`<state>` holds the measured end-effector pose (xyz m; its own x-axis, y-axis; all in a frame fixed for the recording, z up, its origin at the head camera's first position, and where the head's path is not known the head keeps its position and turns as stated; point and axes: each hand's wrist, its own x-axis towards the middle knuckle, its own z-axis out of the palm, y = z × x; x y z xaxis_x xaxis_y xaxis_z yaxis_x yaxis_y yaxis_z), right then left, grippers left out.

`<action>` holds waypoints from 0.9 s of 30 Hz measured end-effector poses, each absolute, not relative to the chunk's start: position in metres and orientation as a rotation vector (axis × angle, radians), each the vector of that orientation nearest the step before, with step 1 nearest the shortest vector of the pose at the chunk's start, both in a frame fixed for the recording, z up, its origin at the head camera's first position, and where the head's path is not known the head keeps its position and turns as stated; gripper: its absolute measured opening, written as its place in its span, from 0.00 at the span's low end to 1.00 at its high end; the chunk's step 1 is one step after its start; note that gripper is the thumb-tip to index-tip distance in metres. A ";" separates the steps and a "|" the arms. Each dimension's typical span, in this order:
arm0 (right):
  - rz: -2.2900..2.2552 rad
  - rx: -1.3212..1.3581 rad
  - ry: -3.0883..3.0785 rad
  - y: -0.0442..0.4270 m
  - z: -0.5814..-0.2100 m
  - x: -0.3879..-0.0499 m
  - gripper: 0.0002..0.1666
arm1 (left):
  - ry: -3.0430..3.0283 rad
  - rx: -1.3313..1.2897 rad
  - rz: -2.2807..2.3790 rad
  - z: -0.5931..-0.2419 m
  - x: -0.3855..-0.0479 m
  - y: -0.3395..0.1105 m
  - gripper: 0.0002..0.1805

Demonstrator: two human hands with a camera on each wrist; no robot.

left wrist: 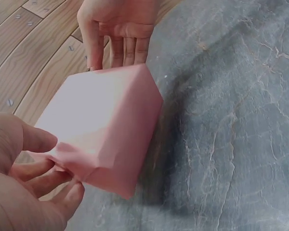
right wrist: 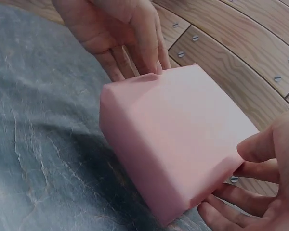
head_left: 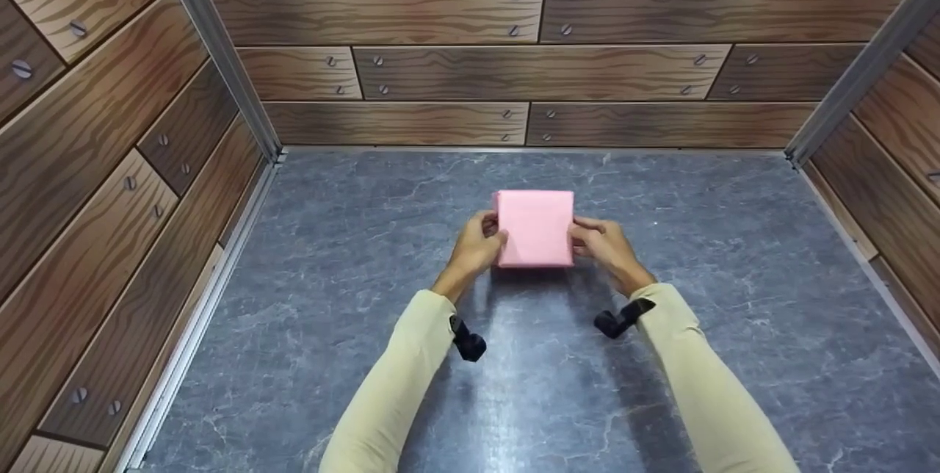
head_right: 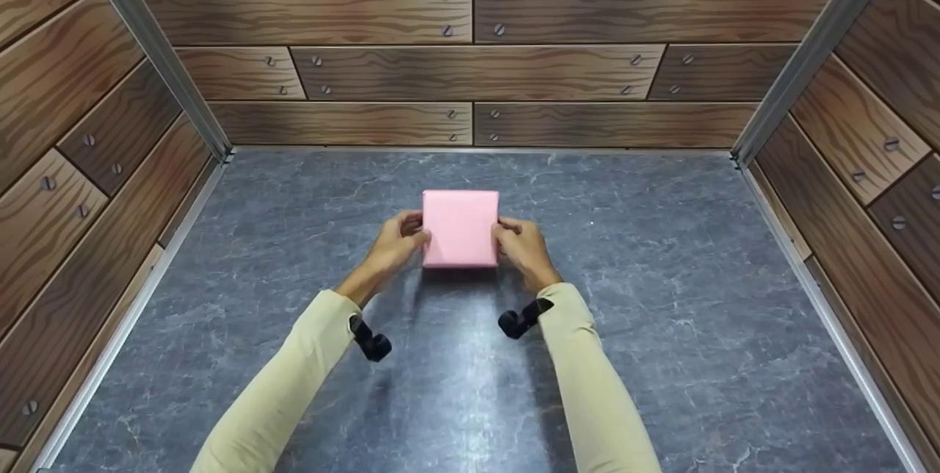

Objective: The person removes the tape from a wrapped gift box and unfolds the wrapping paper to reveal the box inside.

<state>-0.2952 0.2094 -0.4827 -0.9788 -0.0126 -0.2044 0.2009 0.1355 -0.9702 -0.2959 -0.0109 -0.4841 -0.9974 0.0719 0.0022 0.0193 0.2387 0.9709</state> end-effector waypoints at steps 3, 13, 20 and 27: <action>-2.019 0.187 2.187 0.210 -0.481 -0.295 0.29 | 2.428 0.075 1.953 -0.482 -0.294 -0.011 0.20; -2.206 0.174 2.004 0.215 -0.479 -0.295 0.23 | 2.382 -0.023 2.050 -0.477 -0.293 -0.011 0.19; -2.228 0.128 1.937 0.217 -0.476 -0.295 0.27 | 2.390 -0.013 2.047 -0.475 -0.294 -0.014 0.28; -2.262 0.161 1.876 0.217 -0.473 -0.294 0.24 | 2.406 0.012 2.030 -0.474 -0.295 -0.015 0.32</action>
<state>-0.2938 0.2174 -0.4727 -0.9745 -0.0826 -0.2088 0.2205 -0.1754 -0.9595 -0.2949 -0.0152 -0.4745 -1.0000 0.0017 0.0097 0.0098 0.1682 0.9857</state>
